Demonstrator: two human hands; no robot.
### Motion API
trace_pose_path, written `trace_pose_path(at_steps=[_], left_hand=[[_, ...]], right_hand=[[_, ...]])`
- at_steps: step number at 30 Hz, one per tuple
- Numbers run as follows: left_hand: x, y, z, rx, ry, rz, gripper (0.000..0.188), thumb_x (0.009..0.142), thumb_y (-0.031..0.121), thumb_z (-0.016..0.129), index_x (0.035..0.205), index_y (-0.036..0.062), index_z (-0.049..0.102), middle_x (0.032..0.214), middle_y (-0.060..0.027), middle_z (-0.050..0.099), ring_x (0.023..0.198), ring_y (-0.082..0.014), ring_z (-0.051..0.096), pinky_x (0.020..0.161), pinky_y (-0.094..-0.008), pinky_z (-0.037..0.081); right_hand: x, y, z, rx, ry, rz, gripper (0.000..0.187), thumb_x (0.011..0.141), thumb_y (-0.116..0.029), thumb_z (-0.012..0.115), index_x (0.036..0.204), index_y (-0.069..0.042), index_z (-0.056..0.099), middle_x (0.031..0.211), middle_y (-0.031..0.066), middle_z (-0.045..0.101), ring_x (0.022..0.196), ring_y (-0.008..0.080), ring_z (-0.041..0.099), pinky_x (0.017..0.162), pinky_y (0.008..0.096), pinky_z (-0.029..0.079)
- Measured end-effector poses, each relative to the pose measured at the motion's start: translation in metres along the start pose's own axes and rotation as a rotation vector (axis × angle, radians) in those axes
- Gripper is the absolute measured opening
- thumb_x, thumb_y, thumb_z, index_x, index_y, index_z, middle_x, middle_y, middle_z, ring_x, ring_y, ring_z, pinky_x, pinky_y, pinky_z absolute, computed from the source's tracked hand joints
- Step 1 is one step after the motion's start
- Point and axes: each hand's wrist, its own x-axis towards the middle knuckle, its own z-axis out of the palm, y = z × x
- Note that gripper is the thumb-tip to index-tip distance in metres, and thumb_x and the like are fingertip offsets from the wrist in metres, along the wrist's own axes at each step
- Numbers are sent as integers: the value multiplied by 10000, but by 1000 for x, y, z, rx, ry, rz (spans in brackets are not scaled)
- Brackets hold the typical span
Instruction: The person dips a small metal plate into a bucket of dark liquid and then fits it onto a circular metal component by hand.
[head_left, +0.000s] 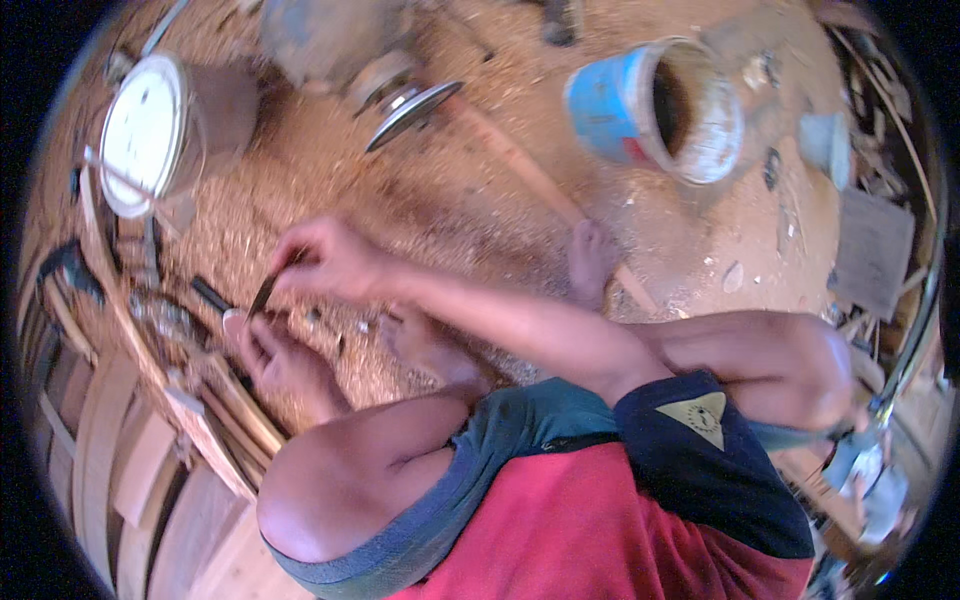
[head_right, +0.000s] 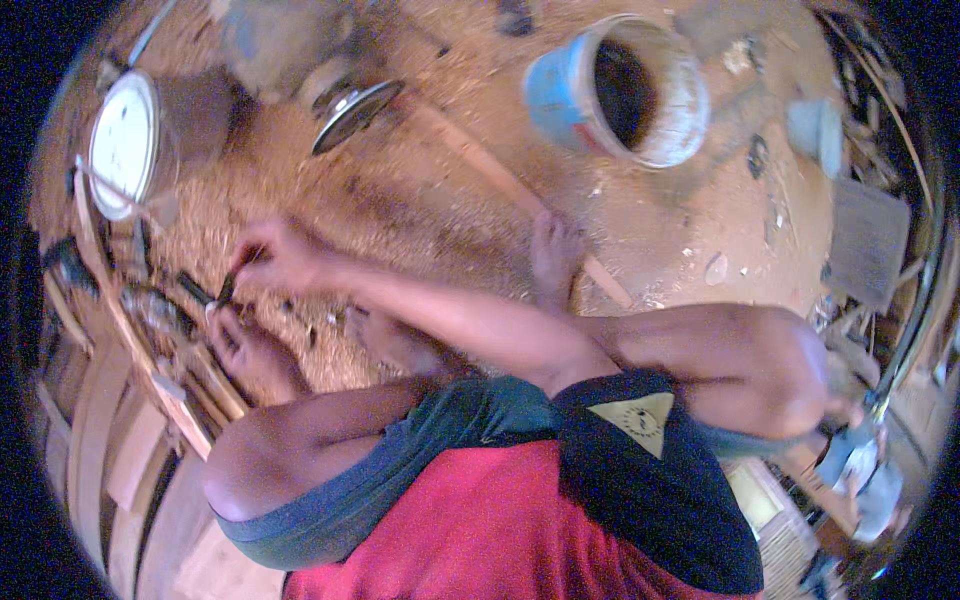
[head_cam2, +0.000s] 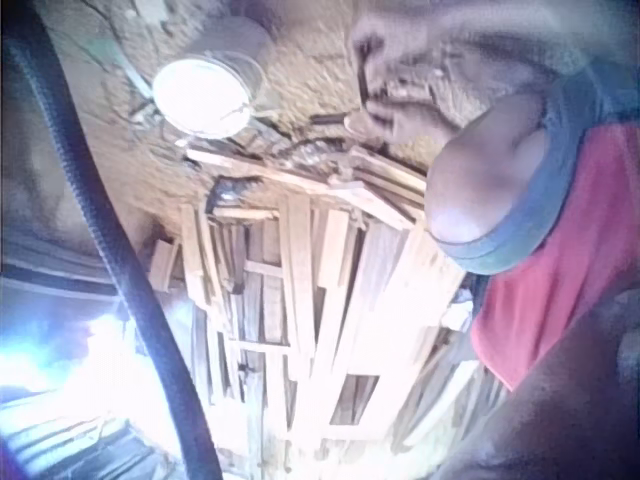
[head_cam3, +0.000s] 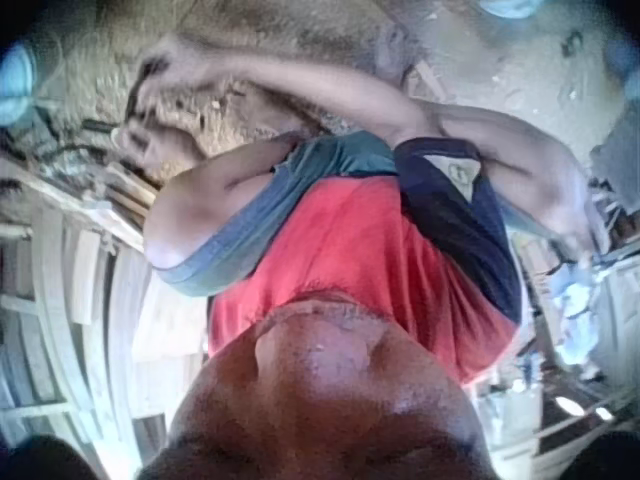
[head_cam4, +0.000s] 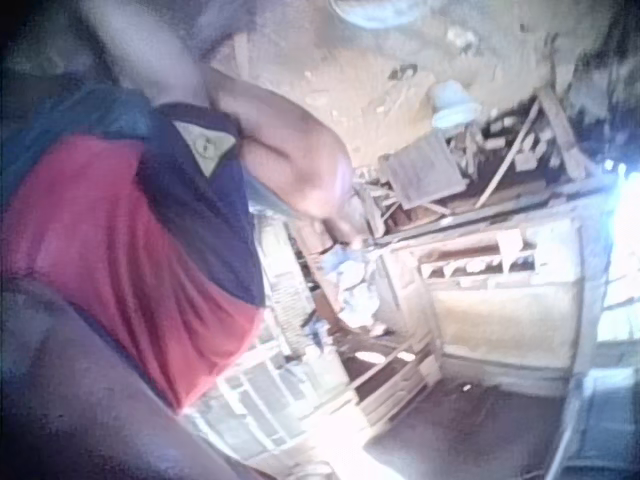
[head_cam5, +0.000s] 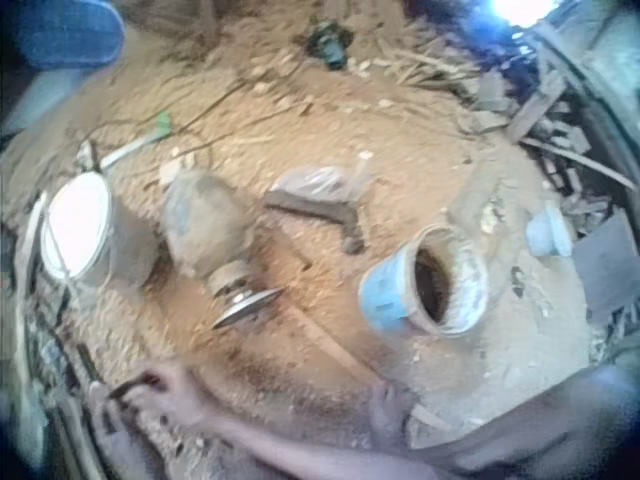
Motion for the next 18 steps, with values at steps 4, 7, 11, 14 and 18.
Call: trace_pose_path(at_steps=[4,7,11,14,18], left_hand=[[38,76,-10,107,120,161,276,919,194,635,1085,-18,572,1025,-151,626,894,-211,603,755,-308,516],[68,142,11,-130,-38,143,320,925,182,607,1119,-71,582,1165,-203,597,1024,-264,594,877,-381,515],[77,222,22,70,-398,510,330,981,173,515,1210,-64,522,1171,-192,592,994,-249,603,846,-352,519],[97,253,-2,8,-440,627,385,1003,196,450,1287,-63,459,1241,-191,563,1009,-251,593,864,-360,511],[107,294,-5,-18,-360,619,474,1012,283,416,1305,-89,432,1283,-196,529,1076,-280,570,952,-391,458]], right_hand=[[44,-99,39,-12,-197,-205,245,675,-137,764,854,-14,652,804,105,671,767,193,656,689,333,506],[90,-165,28,-62,-282,-286,293,640,-169,817,846,-9,683,792,95,703,718,190,676,653,304,521],[147,-254,-26,-322,-342,-360,355,674,-271,831,898,-20,717,852,95,723,741,173,683,666,288,525],[112,-344,-117,-739,-314,-463,417,743,-408,738,944,-43,722,885,99,721,799,172,681,715,292,519],[4,-371,-270,-1355,-244,-191,225,871,-246,640,901,-23,647,755,91,660,724,189,650,651,331,492]])
